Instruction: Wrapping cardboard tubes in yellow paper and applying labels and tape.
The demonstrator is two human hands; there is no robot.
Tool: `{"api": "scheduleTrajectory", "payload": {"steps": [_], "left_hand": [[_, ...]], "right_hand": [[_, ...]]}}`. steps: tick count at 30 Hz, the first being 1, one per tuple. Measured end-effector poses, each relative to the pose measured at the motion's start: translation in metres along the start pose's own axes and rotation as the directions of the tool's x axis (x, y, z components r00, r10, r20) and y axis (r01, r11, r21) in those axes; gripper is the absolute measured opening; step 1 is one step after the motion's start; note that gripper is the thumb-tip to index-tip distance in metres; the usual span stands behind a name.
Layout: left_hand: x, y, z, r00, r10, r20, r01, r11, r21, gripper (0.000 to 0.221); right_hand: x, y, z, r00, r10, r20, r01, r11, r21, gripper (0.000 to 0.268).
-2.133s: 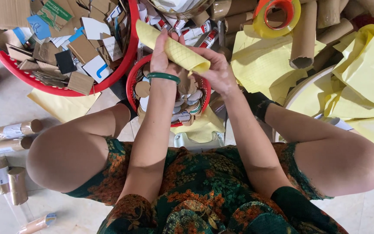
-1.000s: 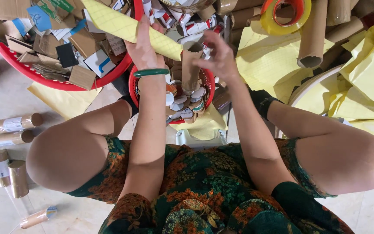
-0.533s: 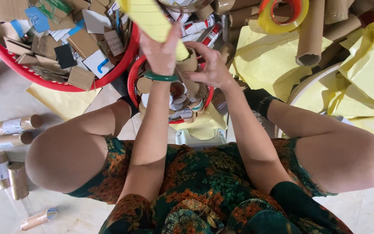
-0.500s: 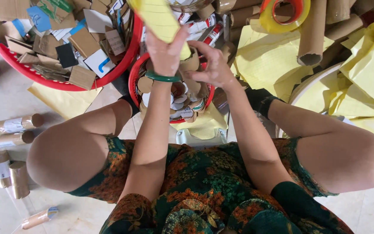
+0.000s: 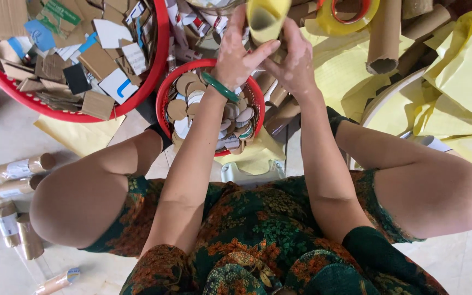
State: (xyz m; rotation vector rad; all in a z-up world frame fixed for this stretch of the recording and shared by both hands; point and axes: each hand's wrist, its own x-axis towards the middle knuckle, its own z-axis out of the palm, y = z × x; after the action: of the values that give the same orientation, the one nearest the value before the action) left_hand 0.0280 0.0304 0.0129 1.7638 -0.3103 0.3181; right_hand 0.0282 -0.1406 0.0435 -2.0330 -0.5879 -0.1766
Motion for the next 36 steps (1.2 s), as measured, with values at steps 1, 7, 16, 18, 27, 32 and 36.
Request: {"api": "scheduleTrajectory", "payload": {"steps": [1, 7, 16, 18, 27, 32, 36], "left_hand": [[0.002, -0.012, 0.006, 1.000, 0.000, 0.006, 0.000, 1.000, -0.003, 0.054], [-0.010, -0.095, 0.041, 0.964, -0.208, 0.165, 0.165, 0.956, 0.242, 0.064], [-0.005, -0.112, 0.030, 0.937, -0.312, 0.155, 0.236, 0.895, 0.378, 0.054], [-0.002, -0.113, 0.027, 0.947, -0.271, 0.169, 0.180, 0.890, 0.418, 0.053], [-0.006, -0.119, 0.032, 0.849, -0.477, 0.228, 0.330, 0.815, 0.477, 0.075], [-0.002, -0.120, 0.021, 0.795, -0.539, 0.279, 0.385, 0.803, 0.455, 0.073], [-0.013, -0.153, 0.023, 0.776, -0.555, 0.300, 0.321, 0.757, 0.569, 0.084]], "right_hand": [[-0.005, 0.017, 0.005, 1.000, 0.004, -0.004, -0.004, 1.000, -0.002, 0.069], [-0.032, 0.099, 0.041, 0.998, 0.064, -0.018, -0.066, 0.988, -0.137, 0.060], [-0.019, 0.117, 0.058, 0.992, 0.123, 0.009, -0.122, 0.990, -0.070, 0.065], [-0.015, 0.127, 0.061, 0.998, 0.052, 0.021, -0.051, 0.996, -0.067, 0.058], [-0.011, 0.113, 0.053, 0.989, 0.139, 0.048, -0.130, 0.980, -0.152, 0.067], [-0.014, 0.110, 0.053, 0.966, 0.236, 0.103, -0.211, 0.956, -0.204, 0.072], [-0.022, 0.126, 0.067, 0.969, 0.218, 0.117, -0.198, 0.967, -0.161, 0.075]]}}
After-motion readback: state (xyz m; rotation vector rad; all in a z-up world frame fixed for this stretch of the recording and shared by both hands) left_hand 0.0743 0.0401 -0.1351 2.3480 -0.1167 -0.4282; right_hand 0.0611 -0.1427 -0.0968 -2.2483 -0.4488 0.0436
